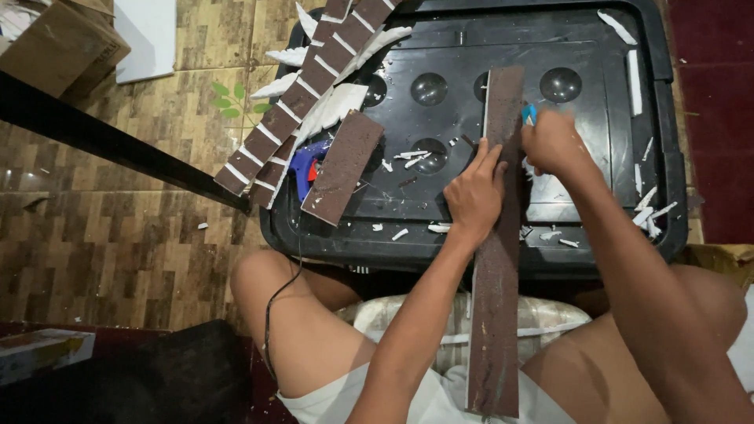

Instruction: Cutting foam strips with a utility knife and gluing them onto a prop guitar neck using a hot glue gun.

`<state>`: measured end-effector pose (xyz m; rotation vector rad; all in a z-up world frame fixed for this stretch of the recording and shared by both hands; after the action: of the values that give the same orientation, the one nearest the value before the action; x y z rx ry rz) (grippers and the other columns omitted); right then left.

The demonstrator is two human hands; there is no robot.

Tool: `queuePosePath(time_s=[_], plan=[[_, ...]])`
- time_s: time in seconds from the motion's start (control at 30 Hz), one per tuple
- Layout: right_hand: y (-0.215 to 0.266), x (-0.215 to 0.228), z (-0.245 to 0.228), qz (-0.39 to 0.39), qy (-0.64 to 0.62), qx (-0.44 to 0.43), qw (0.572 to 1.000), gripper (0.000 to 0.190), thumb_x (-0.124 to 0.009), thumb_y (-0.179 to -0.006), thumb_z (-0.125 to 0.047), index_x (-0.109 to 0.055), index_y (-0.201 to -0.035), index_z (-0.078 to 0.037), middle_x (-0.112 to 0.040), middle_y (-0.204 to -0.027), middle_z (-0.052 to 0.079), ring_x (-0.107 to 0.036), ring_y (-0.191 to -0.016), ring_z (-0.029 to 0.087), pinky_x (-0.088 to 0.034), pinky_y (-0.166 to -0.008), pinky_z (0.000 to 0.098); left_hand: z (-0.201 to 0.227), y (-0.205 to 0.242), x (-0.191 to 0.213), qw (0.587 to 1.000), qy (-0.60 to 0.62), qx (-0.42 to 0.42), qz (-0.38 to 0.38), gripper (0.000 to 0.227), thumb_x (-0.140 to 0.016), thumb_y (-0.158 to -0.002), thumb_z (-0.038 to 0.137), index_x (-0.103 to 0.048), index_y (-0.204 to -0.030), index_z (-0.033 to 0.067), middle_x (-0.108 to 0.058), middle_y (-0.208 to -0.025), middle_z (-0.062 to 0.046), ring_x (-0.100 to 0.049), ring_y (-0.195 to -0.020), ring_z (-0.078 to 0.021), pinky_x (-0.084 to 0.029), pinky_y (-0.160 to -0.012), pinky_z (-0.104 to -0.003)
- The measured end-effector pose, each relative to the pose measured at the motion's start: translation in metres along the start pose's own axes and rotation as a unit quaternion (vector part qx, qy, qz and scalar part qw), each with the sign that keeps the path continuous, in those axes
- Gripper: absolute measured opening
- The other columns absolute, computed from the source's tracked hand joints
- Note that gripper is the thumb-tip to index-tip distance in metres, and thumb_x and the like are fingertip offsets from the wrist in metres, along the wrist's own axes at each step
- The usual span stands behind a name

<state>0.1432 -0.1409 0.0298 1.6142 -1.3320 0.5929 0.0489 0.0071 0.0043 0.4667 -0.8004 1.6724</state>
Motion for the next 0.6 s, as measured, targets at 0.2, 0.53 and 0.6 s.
queuePosePath(time_s=[0.2,0.53,0.6], plan=[[0.0,-0.006,0.008,0.018,-0.002,-0.015,1.0,0.042,-0.051,-0.097,-0.021,-0.071,-0.072,0.006,-0.062,-0.048,0.022,-0.069,-0.046,0.04,-0.057,-0.055,0.0538,0.004,0.0,0.005,1.0,0.005,0.003,-0.003,0.032,-0.061,-0.101,0.03,-0.068,-0.132,0.0236,-0.064,-0.145,-0.004,-0.076,-0.089,-0.0406,-0.062,-0.07,-0.053],[0.022,-0.006,-0.004,0.025,0.042,-0.016,0.999,0.047,-0.047,-0.101,-0.019,-0.071,-0.071,0.008,-0.064,-0.053,0.028,-0.07,-0.05,0.042,-0.058,-0.052,0.0483,0.007,0.002,0.009,1.0,0.014,0.001,0.022,0.031,-0.064,-0.1,0.029,-0.069,-0.13,0.023,-0.066,-0.143,-0.003,-0.076,-0.087,-0.0399,-0.063,-0.071,-0.054],[0.026,-0.005,-0.009,0.035,0.046,-0.003,0.998,0.048,-0.046,-0.101,-0.02,-0.072,-0.075,0.01,-0.066,-0.059,0.032,-0.072,-0.057,0.045,-0.059,-0.053,0.0495,0.007,0.001,0.01,1.0,0.017,0.002,0.025,0.03,-0.064,-0.1,0.028,-0.069,-0.13,0.0227,-0.066,-0.142,-0.004,-0.076,-0.087,-0.0394,-0.063,-0.07,-0.054]])
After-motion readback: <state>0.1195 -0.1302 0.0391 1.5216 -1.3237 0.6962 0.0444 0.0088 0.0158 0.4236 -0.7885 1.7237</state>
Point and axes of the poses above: each hand's wrist, its own y-axis away from the middle knuckle, its own x-axis out of the back of the hand, z = x × y, the point moved 5 cm from there along -y, towards the middle knuckle
